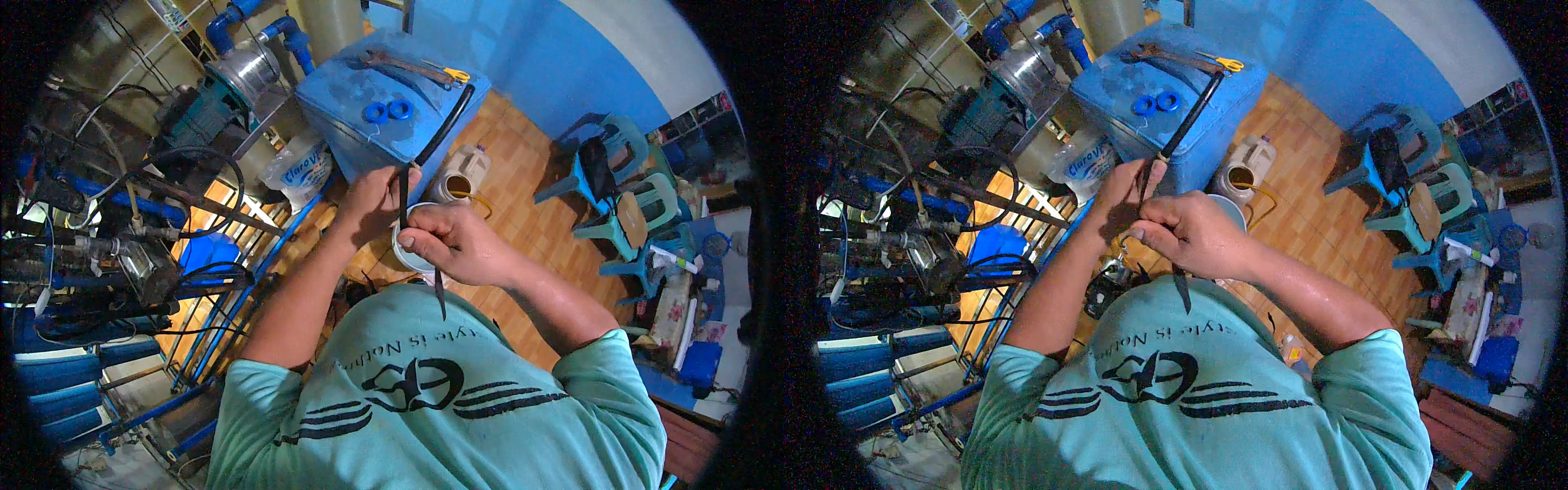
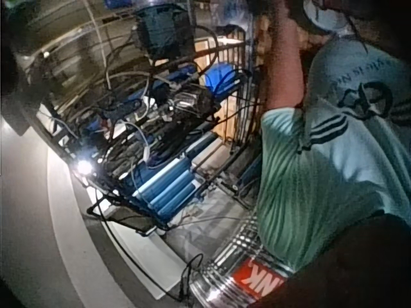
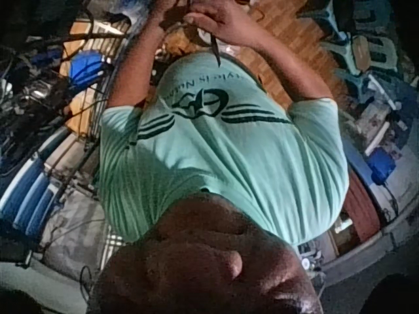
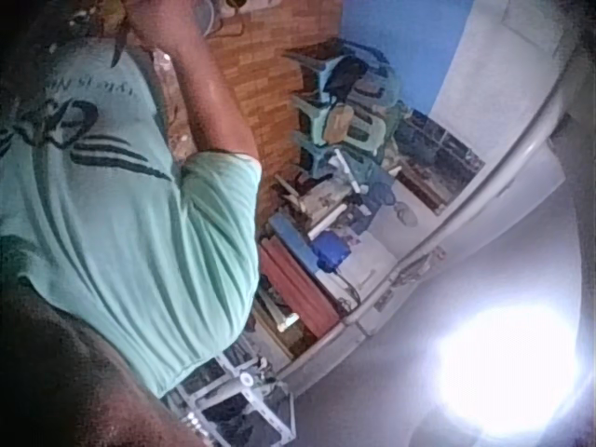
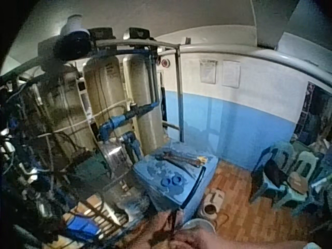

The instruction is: The person retrieves a black strap from a storage area, cuts it with scissors, and uses it to secure a hose connection on a water filtration system. The person wraps the strap around the hose and tightens it by hand.

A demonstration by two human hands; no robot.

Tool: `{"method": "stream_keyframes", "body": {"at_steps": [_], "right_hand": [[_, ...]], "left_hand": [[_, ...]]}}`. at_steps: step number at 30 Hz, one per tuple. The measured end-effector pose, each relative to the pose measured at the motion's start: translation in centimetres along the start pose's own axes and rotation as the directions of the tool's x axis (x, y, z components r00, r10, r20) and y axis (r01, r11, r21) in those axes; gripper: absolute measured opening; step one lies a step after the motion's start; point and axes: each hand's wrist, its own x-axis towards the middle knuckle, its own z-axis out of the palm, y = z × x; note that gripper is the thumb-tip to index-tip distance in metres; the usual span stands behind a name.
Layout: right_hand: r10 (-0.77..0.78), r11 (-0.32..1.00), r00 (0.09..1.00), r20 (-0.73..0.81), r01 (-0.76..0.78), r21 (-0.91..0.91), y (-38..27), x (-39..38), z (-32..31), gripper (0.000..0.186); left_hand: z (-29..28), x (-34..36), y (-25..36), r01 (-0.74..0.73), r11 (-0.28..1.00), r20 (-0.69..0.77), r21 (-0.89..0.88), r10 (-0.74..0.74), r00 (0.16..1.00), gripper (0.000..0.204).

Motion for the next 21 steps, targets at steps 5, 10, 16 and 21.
{"method": "stream_keyframes", "body": {"at_steps": [5,10,16,21], "right_hand": [[-0.071,0.985,0.997,-0.017,0.067,-0.159,1.5,-2.4,-1.0,0.025],[-0.088,0.877,0.996,-0.029,0.063,-0.476,6.4,-2.4,-2.8,0.022],[-0.260,0.809,0.960,0.109,0.278,-0.518,7.5,-0.1,-4.1,0.016],[-0.558,0.679,0.806,0.197,0.580,-0.450,5.0,0.2,-2.8,0.015]], "left_hand": [[-0.4,-0.3,0.9,-0.023,0.995,-0.096,0.098,0.032,0.995,0.049],[-1.1,-1.1,3.2,-0.013,0.990,0.051,0.141,0.005,0.999,0.049],[-1.4,-4.3,5.5,-0.108,0.994,0.306,-0.012,0.107,0.946,0.051],[-2.5,-7.6,4.8,0.461,0.868,0.746,-0.185,-0.181,0.641,0.055]]}}
